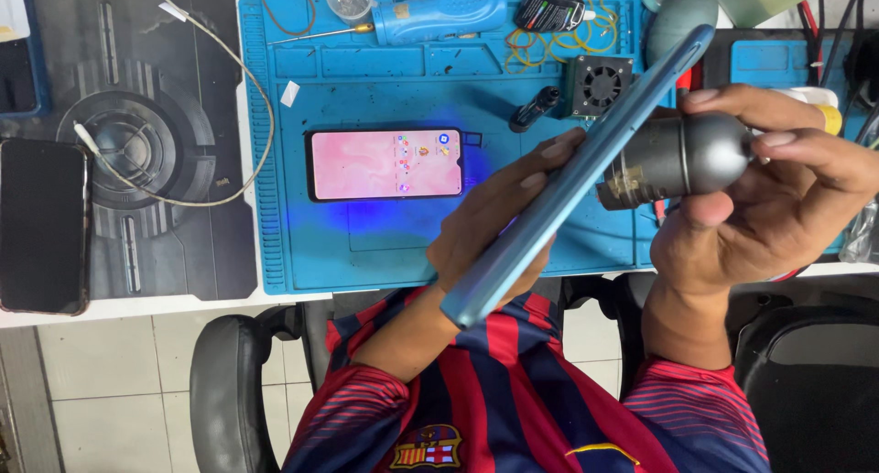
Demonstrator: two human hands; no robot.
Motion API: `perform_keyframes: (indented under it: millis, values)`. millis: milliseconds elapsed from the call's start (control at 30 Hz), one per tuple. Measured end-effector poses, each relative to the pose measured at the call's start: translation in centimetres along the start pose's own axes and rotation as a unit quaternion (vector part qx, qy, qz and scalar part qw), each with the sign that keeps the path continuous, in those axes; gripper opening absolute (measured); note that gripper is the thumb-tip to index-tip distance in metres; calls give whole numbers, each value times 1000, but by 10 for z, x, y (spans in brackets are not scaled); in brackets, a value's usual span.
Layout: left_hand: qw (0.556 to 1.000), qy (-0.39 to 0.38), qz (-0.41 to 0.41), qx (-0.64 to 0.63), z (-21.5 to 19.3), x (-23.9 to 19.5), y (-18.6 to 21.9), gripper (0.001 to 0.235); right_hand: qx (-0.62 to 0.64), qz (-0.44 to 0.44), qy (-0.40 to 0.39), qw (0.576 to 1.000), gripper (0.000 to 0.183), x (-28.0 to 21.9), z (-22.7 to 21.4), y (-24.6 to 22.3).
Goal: The person disassembles a smartphone by removing the back cover and using a heat gun to warm the edges. They then use a metal prying tool to separate the screen assembly from the frame and test the touchscreen responsiveness.
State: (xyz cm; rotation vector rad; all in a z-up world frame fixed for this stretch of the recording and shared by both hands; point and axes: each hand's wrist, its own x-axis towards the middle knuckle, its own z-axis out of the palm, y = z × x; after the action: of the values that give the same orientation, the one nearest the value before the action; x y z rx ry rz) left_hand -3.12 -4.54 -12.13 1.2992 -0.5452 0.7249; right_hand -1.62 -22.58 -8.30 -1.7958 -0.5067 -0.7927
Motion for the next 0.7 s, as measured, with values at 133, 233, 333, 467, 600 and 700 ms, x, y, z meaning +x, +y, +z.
perform_keyframes:
  millis: [133, 233, 333, 467, 600, 700]
  values:
    - [1000, -21, -5, -19, -4, 4, -2, 32, -16, -13, 6, 1000, 57, -1, 3, 3]
    - [999, -23, 3, -44, -6, 5, -3, 35, -41, -36, 1, 999, 54, 0, 5, 6]
    - [999, -38, 8, -37, -6, 6, -6, 36, -35, -48, 0, 998, 53, 2, 7, 9]
    - [999, -27, 27, -32, -5, 6, -10, 34, -10, -26, -11, 1000, 55, 0, 10, 9]
    - [999, -16, 35, -25, -5, 6, -12, 35, 24, 20, -11, 999, 57, -4, 10, 6]
    - [999, -4, 50, -13, -6, 6, -13, 37, 40, 23, 0, 999, 58, -4, 12, 10]
